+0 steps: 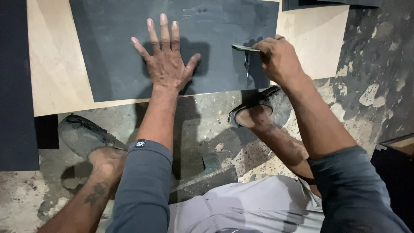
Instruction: Applying glue to black sheets and spreading it evenly using a hand scraper
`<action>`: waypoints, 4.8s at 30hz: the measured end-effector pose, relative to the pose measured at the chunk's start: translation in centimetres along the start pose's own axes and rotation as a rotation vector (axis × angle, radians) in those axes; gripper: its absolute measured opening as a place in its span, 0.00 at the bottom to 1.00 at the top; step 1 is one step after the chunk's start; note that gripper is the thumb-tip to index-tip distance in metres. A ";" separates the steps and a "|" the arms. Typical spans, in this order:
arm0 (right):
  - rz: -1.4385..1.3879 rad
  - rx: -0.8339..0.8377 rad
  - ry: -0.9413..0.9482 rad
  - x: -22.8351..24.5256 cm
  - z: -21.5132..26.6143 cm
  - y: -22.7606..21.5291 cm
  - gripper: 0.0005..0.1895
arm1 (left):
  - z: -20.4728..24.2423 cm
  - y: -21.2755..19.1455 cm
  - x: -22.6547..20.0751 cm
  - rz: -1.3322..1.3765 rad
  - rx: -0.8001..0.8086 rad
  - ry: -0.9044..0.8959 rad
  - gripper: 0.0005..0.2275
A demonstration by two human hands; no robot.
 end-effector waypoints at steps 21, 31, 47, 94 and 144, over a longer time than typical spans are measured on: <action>0.042 -0.030 -0.030 1.8 4.0 3.2 0.13 | 0.2 0.5 0.3 0.071 0.119 0.028 0.59; -0.003 -0.020 -0.034 2.8 4.7 3.1 0.16 | 0.8 -0.1 0.1 -0.040 0.074 0.105 0.57; 0.024 0.240 0.089 5.8 10.7 5.3 0.16 | 0.7 0.2 -0.1 0.040 0.034 0.143 0.58; 0.163 -0.154 -0.156 1.2 -10.4 -1.7 0.11 | 2.4 3.8 -2.8 0.010 -0.026 0.128 0.57; 0.124 -0.206 -0.296 7.6 -1.5 0.4 0.08 | 2.8 2.0 -3.2 0.017 0.235 0.095 0.35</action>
Point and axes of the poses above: each hand's wrist, its own z-axis away from the middle knuckle, its own y-axis out of the palm, x = y × z, the point moved 6 cm from there along -z, towards the middle knuckle, and after that the axes turned 10 degrees about x, right-handed, at the moved point
